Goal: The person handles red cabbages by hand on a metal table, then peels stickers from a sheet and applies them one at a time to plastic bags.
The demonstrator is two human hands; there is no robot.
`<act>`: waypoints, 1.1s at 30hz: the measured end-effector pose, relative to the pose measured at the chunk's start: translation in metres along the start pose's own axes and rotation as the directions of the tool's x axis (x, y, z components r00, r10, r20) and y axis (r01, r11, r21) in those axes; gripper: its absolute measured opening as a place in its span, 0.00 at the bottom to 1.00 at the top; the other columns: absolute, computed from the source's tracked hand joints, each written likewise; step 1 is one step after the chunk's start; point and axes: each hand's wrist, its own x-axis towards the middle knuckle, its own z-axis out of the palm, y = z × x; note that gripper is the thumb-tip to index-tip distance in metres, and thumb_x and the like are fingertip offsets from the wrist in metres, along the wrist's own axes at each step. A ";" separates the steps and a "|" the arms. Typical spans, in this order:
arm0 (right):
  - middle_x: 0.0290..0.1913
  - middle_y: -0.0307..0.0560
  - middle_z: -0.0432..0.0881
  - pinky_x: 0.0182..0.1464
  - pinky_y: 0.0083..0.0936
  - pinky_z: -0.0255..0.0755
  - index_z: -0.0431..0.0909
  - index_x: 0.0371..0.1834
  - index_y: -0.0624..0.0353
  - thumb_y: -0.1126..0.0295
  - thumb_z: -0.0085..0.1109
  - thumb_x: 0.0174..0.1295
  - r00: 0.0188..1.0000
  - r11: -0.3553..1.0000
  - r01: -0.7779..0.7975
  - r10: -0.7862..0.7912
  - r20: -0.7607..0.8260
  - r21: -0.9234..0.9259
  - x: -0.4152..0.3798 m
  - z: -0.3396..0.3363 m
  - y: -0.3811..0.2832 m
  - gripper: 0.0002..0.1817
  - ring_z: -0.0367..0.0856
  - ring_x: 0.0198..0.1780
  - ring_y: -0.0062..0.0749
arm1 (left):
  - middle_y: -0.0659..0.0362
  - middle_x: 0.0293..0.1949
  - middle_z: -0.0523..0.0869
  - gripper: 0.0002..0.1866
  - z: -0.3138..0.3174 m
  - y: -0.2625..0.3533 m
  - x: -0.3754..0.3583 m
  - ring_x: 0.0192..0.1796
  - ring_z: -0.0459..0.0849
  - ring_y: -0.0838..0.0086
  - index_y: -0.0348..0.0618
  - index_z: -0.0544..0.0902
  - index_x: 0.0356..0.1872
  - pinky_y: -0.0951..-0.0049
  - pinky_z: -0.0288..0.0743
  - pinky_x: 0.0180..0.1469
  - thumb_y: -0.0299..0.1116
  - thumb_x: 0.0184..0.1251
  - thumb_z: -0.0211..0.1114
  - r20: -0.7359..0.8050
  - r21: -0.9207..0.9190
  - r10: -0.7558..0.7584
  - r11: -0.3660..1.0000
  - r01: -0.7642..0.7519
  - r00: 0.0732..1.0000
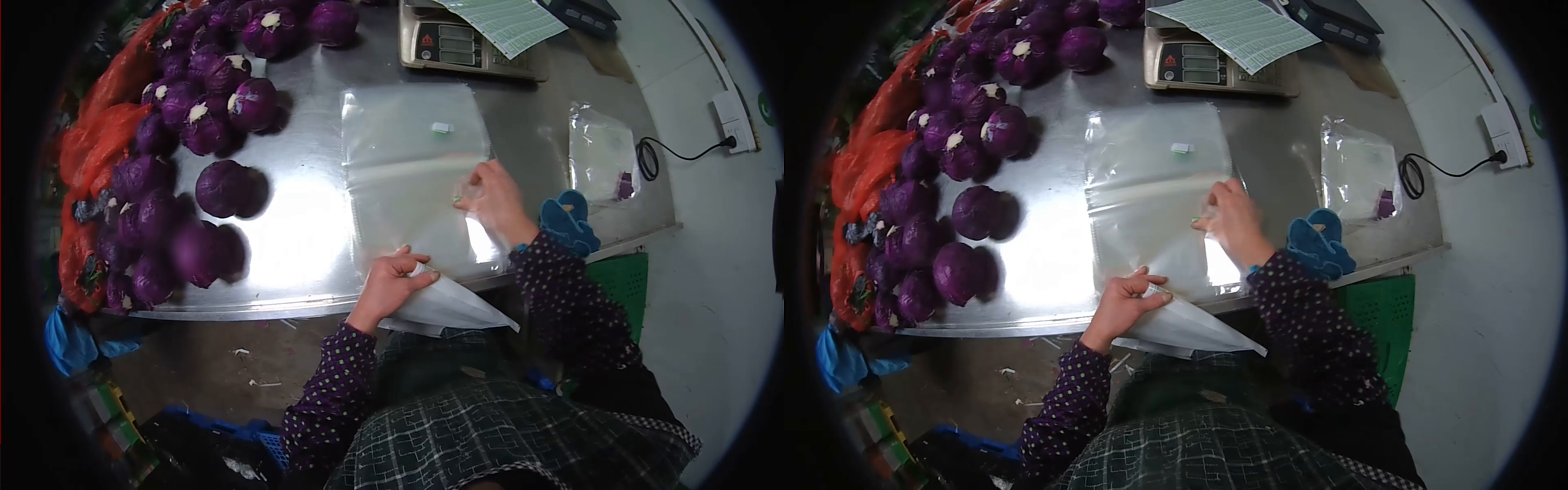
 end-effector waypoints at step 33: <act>0.37 0.39 0.75 0.40 0.24 0.74 0.72 0.41 0.59 0.76 0.71 0.44 0.972 0.862 -0.093 -0.030 0.234 0.498 0.005 -0.005 -0.024 0.21 0.77 0.37 0.27 | 0.47 0.33 0.87 0.22 -0.004 -0.002 -0.003 0.46 0.86 0.65 0.32 0.67 0.13 0.57 0.57 0.72 0.29 0.51 0.74 -0.011 0.091 0.014 0.996 -0.013 1.000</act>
